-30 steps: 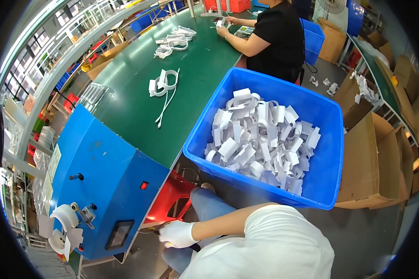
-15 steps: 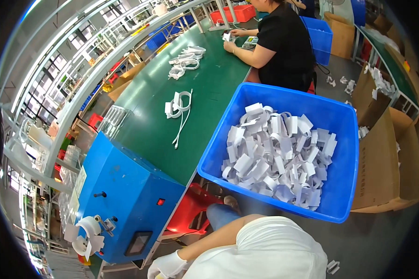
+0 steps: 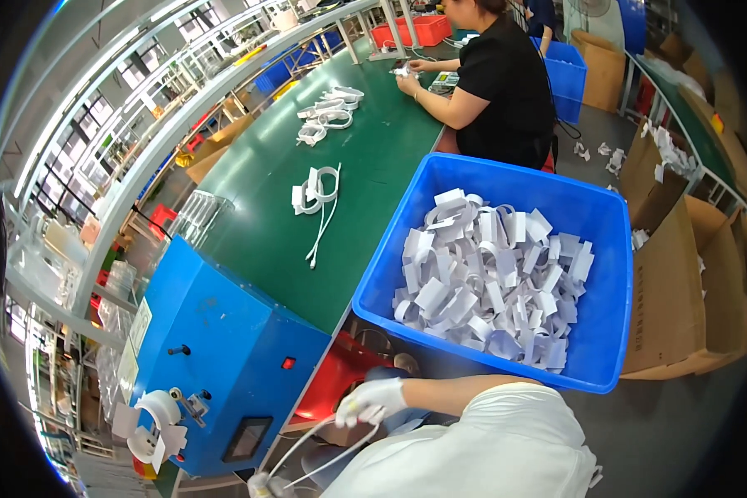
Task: Processing long white cables using a specialized workbench machine and plastic frames.
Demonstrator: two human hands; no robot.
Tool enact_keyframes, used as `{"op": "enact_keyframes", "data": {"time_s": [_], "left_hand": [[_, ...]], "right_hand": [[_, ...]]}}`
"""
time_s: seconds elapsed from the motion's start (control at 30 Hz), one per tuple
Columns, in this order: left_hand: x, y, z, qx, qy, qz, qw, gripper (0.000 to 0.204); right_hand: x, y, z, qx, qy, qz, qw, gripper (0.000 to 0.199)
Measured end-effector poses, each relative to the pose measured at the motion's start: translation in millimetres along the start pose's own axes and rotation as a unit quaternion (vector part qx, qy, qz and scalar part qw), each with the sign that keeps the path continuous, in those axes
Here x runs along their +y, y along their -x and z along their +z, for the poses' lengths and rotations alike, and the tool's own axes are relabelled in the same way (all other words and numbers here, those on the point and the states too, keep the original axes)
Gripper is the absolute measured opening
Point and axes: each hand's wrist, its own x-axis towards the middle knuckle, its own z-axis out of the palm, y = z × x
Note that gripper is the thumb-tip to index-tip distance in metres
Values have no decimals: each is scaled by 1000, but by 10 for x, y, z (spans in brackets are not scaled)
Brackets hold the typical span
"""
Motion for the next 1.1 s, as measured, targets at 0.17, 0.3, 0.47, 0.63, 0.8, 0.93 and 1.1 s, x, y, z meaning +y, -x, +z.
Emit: {"op": "enact_keyframes", "data": {"time_s": [0.17,0.3,0.47,0.63,0.8,0.93,1.1], "left_hand": [[159,259,-206,266,390,-428,771,12],[-395,689,-832,284,323,-523,736,38],[36,464,-598,228,297,-386,843,28],[435,68,139,40,326,-282,901,31],[556,-351,40,139,370,-230,889,26],[450,-550,-530,231,354,-229,877,15],[470,-748,-906,251,389,-230,856,10]], "right_hand": [[70,210,-402,105,-245,-110,957,61],[362,572,-1090,288,-297,-95,905,58],[357,418,-239,466,693,6,550,36],[-139,-293,1061,178,665,-325,648,42],[-419,-417,1386,53,628,-219,745,22],[-694,41,1313,144,634,-238,722,8],[-962,89,1451,218,611,-241,722,7]]}}
